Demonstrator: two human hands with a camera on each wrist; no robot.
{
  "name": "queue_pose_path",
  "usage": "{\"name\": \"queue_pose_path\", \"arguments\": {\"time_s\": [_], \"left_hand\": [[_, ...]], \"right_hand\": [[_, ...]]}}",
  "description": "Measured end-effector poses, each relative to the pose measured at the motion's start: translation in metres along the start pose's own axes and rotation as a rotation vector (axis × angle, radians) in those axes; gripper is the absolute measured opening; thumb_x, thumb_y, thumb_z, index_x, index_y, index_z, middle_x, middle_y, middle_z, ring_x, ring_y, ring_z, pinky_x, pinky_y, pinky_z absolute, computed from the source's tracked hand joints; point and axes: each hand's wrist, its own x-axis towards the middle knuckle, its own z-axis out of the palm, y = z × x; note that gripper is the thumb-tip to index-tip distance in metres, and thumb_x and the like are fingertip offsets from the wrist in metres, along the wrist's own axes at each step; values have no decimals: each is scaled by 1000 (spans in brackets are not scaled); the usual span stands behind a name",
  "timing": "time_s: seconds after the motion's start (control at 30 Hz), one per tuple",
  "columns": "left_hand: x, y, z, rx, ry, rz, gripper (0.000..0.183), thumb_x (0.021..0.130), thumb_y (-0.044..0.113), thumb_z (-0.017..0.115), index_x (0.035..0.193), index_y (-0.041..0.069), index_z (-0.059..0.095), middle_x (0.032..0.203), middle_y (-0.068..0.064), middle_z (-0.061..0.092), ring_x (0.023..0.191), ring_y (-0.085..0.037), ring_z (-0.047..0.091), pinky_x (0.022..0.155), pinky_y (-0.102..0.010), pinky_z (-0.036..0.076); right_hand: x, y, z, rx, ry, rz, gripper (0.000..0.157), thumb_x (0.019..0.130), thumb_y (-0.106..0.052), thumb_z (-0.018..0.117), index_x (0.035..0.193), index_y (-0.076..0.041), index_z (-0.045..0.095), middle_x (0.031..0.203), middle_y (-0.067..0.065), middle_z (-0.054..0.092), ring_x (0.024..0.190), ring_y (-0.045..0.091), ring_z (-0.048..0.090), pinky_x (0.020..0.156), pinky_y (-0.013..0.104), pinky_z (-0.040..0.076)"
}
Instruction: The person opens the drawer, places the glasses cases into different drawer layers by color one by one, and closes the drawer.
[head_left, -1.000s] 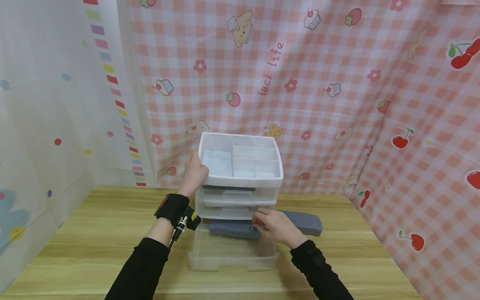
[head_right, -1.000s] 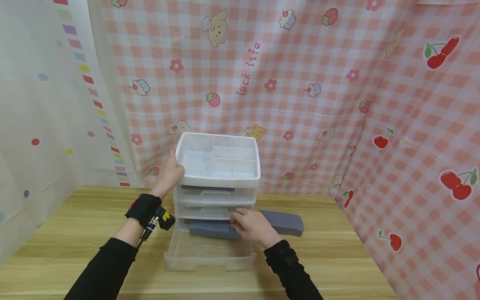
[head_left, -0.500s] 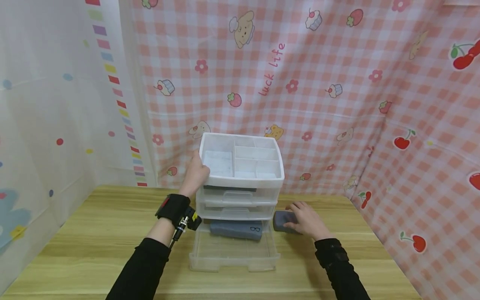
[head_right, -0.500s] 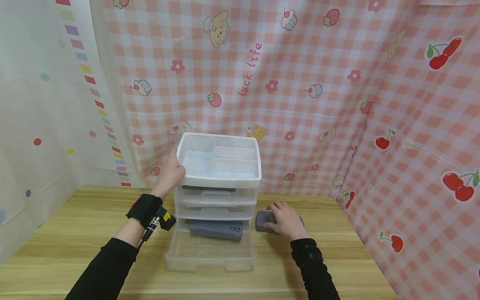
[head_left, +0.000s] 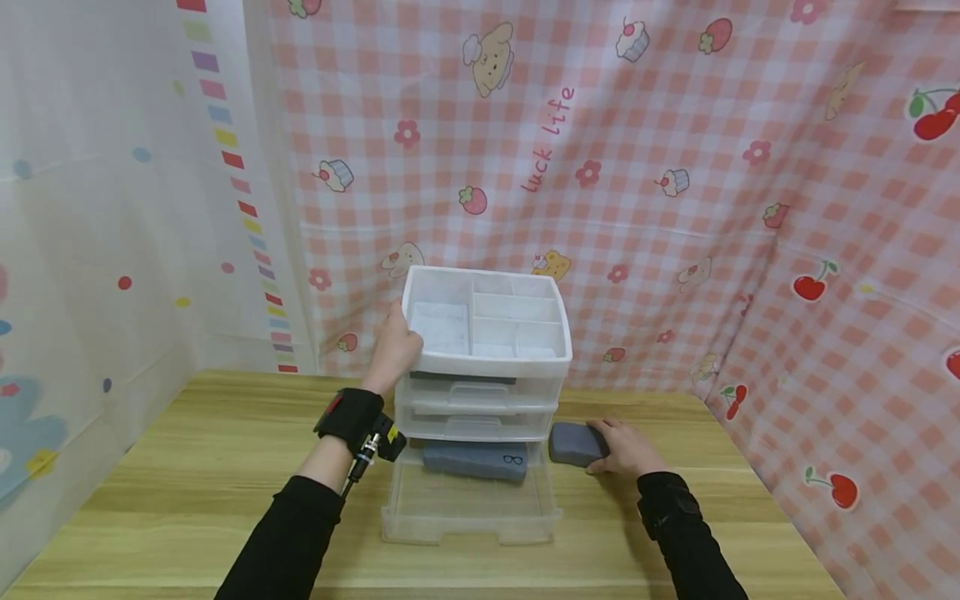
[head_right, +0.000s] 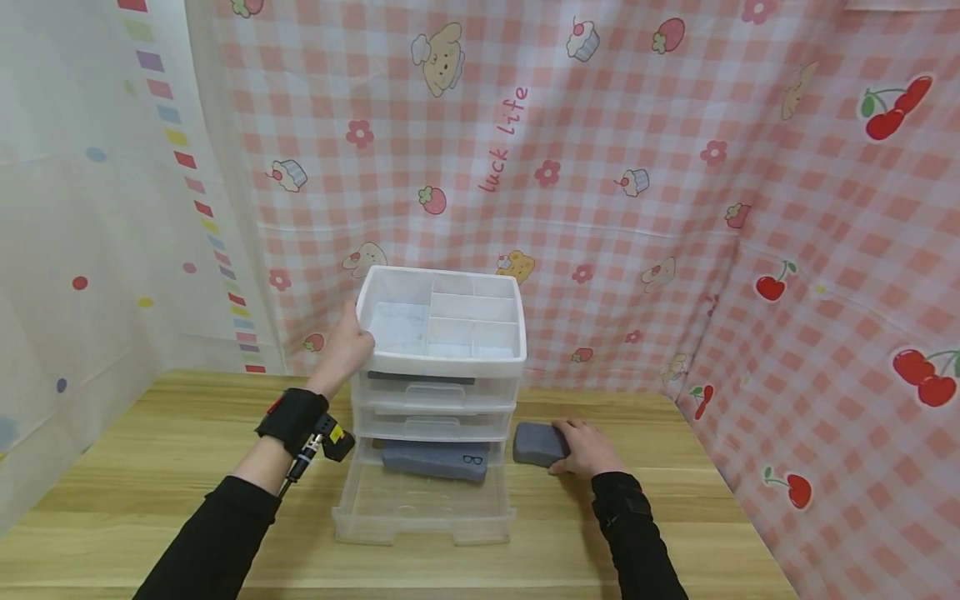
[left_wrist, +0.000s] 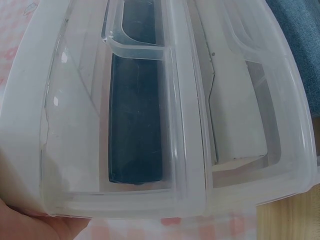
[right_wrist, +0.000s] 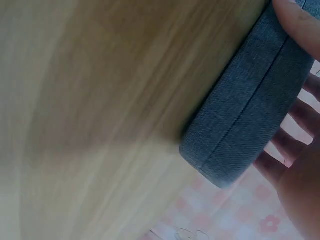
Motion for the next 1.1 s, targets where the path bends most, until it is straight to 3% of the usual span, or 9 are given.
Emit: {"name": "queue_pose_path", "arguments": {"time_s": [0.2, 0.4, 0.73, 0.93, 1.1], "left_hand": [[0, 0, 1, -1, 10, 14, 68, 85, -11, 39, 148, -1, 15, 147, -25, 32, 134, -39, 35, 113, -53, 29], [0, 1, 1, 4, 14, -3, 68, 85, -10, 39, 148, 0, 14, 147, -25, 32, 134, -38, 35, 113, -53, 30], [1, 0, 1, -3, 14, 1, 69, 85, -11, 39, 149, 1, 14, 147, -24, 32, 133, -38, 36, 112, -53, 30], [0, 0, 0, -5, 6, 5, 70, 85, -11, 38, 149, 1, 13, 148, -24, 31, 136, -38, 34, 114, -52, 28], [1, -1, 0, -9, -3, 2, 69, 86, -10, 36, 149, 1, 11, 150, -24, 28, 137, -37, 32, 115, -52, 27]], "right_hand": [[-10, -2, 2, -4, 62, -3, 76, 67, -36, 84, 128, -1, 54, 122, 22, 58, 103, 36, 59, 84, 48, 48], [-25, -12, -2, -39, 102, -6, 76, 68, -39, 83, 128, -2, 55, 121, 20, 58, 105, 39, 58, 86, 52, 47], [-47, -44, -32, -90, 212, -13, 75, 63, -39, 86, 124, -6, 56, 115, 16, 63, 95, 32, 60, 70, 46, 50], [-55, -75, -49, -161, 314, -94, 75, 62, -41, 85, 123, -7, 58, 114, 13, 63, 99, 31, 61, 75, 45, 52], [-54, -100, -55, -223, 366, -191, 76, 61, -46, 85, 121, -7, 60, 110, 10, 64, 98, 27, 61, 73, 41, 53]]}}
